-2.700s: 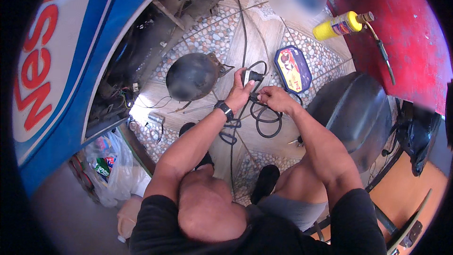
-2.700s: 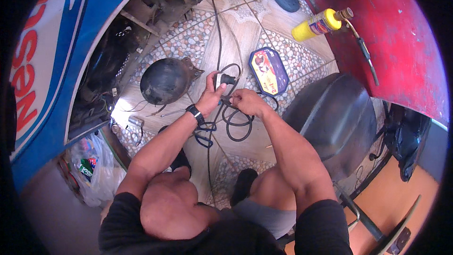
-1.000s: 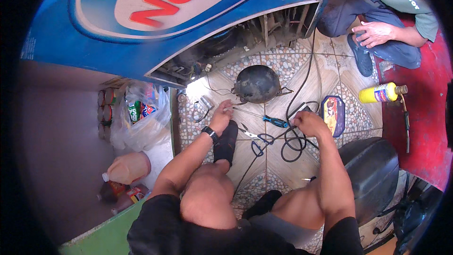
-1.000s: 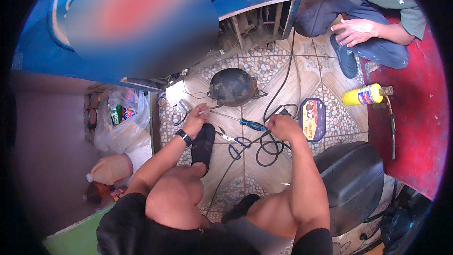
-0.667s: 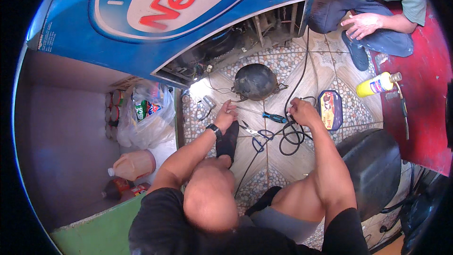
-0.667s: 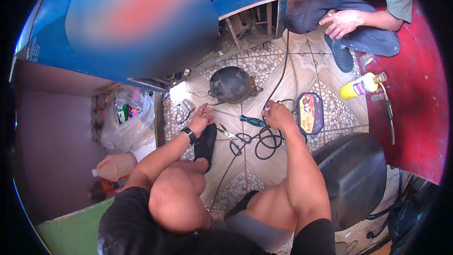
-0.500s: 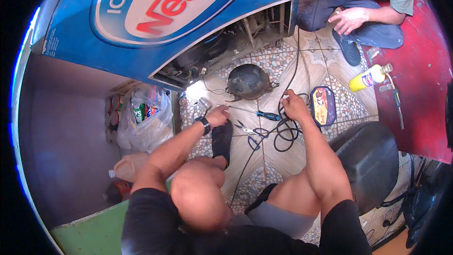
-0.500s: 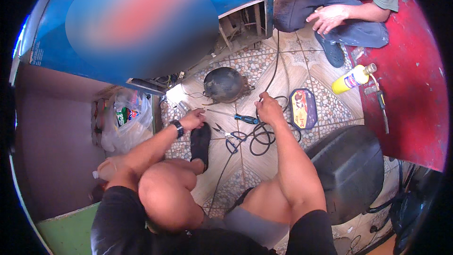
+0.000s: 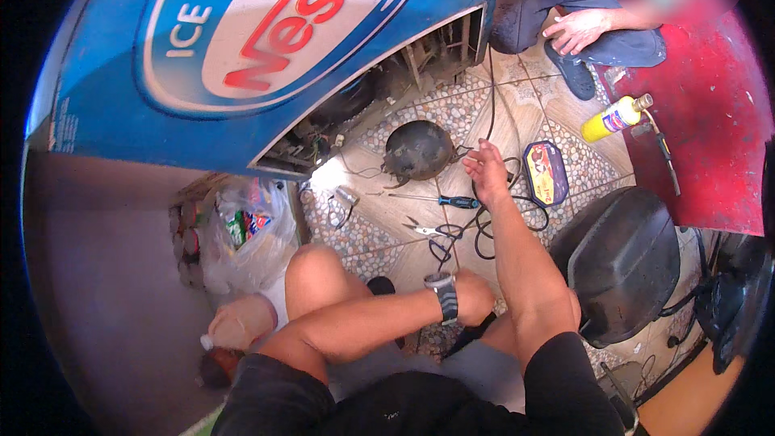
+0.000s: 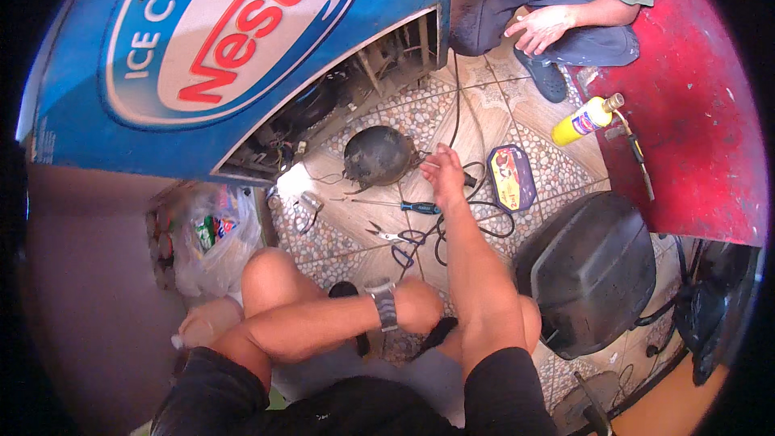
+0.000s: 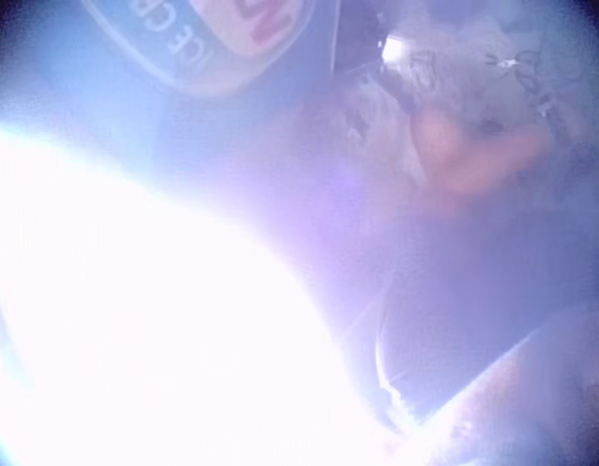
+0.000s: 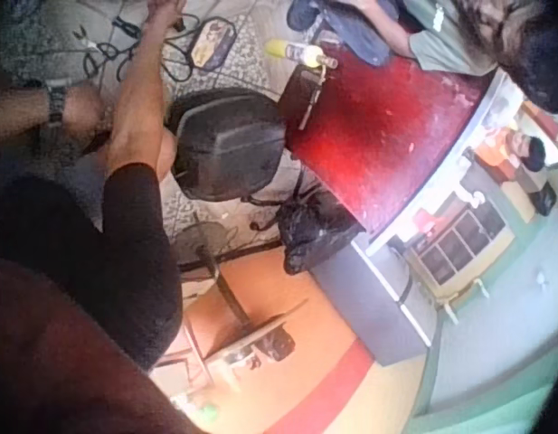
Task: The person manipulates electrical wires and a compressor at the base of a refrigeration unit. They use wire cutters to strip and join wires, handle a black compressor unit by hand, and move a plastic housing component.
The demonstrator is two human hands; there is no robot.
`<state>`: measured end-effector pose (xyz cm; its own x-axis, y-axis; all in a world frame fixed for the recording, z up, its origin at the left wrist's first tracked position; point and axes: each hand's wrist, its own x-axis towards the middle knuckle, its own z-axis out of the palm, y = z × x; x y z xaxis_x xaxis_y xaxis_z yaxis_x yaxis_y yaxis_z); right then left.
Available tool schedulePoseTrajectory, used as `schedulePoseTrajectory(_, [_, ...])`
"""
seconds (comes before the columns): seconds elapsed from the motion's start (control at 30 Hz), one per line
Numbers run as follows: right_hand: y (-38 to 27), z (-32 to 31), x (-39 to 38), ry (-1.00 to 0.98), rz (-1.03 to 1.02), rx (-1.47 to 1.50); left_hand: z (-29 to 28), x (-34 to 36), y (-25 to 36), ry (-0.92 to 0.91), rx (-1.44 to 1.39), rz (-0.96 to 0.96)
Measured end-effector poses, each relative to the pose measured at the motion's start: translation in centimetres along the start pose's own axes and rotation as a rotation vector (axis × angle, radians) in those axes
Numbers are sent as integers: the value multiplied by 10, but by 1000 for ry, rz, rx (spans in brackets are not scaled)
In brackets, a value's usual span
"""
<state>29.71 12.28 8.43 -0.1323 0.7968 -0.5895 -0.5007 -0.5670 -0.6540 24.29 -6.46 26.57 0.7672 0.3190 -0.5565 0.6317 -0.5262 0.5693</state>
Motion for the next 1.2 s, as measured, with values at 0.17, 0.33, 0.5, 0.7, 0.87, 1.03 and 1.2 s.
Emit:
schedulePoseTrajectory(0.17, [24,-7,12,8,-70,65,31,5,0,-373,150,85])
schedulePoseTrajectory(0.33, [27,3,9,-50,-29,251,47,-5,7,-284,213,238])
schedulePoseTrajectory(0.5, [28,-7,11,-168,102,358,25,-27,7,-243,237,289])
schedulePoseTrajectory(0.7, [30,24,0,-72,69,224,51,-14,7,-191,266,290])
schedulePoseTrajectory(0.87, [34,7,16,-16,-125,222,35,-17,6,-206,219,313])
schedulePoseTrajectory(1.03, [43,17,13,-43,-149,228,53,-13,11,-185,216,173])
schedulePoseTrajectory(1.2, [42,13,14,-56,-146,230,30,-20,6,-314,208,228])
